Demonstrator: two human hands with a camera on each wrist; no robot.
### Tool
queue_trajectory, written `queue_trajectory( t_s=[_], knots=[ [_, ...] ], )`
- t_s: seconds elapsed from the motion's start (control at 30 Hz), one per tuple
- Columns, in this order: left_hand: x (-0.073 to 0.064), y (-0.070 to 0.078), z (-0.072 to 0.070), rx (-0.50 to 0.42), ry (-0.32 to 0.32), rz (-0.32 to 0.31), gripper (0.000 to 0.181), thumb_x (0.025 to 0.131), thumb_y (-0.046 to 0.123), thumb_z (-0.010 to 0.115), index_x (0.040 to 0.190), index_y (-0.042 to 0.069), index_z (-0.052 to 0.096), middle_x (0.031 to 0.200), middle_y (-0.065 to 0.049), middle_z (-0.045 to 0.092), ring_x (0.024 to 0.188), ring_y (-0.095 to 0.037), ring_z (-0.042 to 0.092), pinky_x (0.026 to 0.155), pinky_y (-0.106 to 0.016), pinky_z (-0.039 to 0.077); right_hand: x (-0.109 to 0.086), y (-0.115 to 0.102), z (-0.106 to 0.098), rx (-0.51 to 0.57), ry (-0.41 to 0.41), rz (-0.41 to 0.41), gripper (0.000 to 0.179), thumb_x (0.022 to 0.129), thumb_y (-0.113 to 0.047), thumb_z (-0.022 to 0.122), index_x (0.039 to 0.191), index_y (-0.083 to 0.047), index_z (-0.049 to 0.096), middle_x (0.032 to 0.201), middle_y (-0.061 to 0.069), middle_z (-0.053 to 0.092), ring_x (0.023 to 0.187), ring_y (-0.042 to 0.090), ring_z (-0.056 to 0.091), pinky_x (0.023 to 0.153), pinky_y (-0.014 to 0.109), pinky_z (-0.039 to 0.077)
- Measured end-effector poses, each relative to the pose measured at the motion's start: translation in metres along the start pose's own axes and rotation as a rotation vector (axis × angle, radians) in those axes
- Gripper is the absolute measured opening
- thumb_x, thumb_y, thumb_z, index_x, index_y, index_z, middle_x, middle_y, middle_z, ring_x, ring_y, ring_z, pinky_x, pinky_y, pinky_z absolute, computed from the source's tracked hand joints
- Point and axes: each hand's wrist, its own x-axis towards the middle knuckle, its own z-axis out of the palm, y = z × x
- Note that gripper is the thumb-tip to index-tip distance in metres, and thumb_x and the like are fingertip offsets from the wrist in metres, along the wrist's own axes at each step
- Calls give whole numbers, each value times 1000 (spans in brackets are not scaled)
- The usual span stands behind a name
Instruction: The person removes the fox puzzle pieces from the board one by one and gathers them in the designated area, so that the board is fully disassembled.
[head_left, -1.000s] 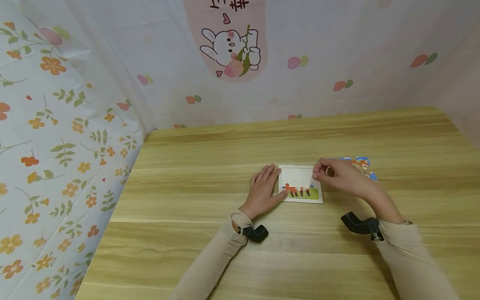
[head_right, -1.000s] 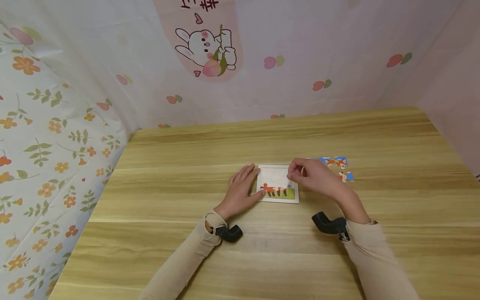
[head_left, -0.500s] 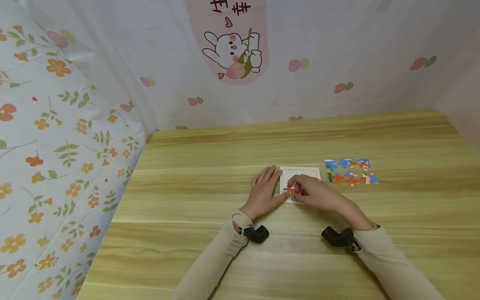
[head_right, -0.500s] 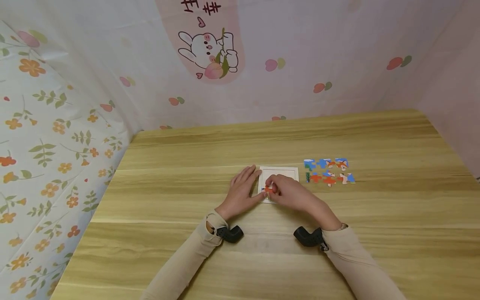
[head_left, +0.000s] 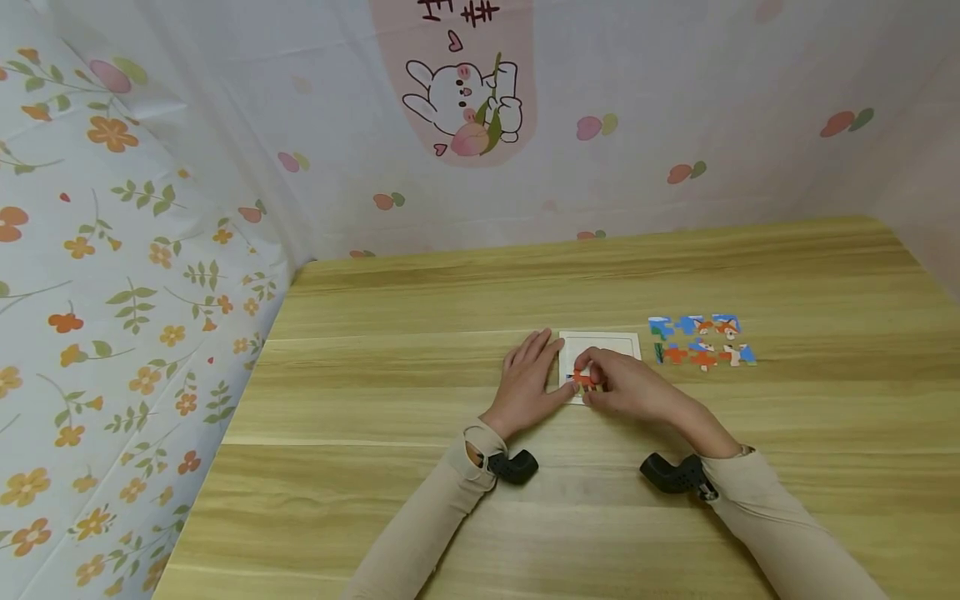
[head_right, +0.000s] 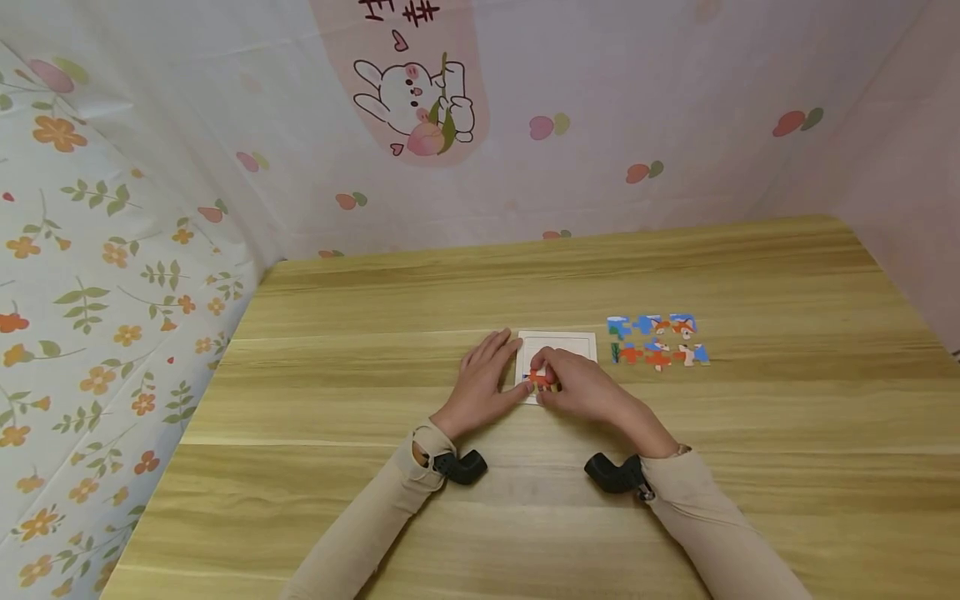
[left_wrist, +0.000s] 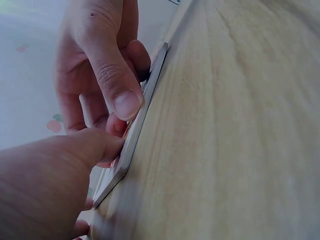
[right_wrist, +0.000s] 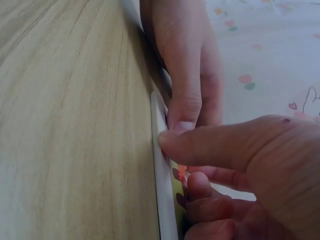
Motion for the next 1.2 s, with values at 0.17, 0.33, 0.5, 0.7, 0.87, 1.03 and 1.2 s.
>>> queue_trajectory(
  t_s=[0.17,0.33,0.5,0.7,0.87,1.03,1.2],
  knots=[
    [0,2,-1,-7,8,-15,63,88,38,56,141,10,39,150,-9,27,139,-21,17,107,-41,16,0,0,1,17,9,-18,30,78,-2,66,106,-1,54,71,-1,48,59,11,43,56,27,37],
    [0,3,0,-26,21,-25,53,96,35,47,140,8,41,149,-11,28,138,-23,19,107,-41,16,0,1,2,24,10,-24,30,79,-3,68,104,-3,52,70,-1,47,57,10,41,55,26,35],
    [1,3,0,-26,18,-33,49,99,32,40,141,8,41,149,-11,28,138,-23,19,108,-41,15,1,2,2,47,12,-19,32,78,-3,69,103,-6,49,71,2,46,55,10,39,53,26,34],
    [0,3,-1,-17,3,-30,49,98,30,42,142,8,39,150,-11,26,139,-23,17,109,-41,13,1,1,2,59,33,-13,33,77,-2,70,102,-6,49,76,5,47,59,13,42,56,28,36],
    [1,2,0,-8,25,-24,47,98,28,41,141,8,41,149,-11,28,138,-23,19,108,-41,15,0,0,3,46,62,-15,35,75,-1,71,102,-4,49,87,7,46,64,16,43,59,29,38],
    [1,1,1,6,35,-21,46,97,25,44,140,9,43,149,-10,30,138,-23,20,108,-40,16,0,0,3,64,47,-21,36,76,0,71,102,-4,47,84,6,49,60,14,43,56,28,38],
    [1,1,0,-3,24,-16,48,95,25,47,140,9,41,149,-10,29,138,-23,19,108,-41,15,1,1,2,81,24,-19,35,77,-1,70,103,-6,47,78,4,50,58,13,43,55,28,39]
  ],
)
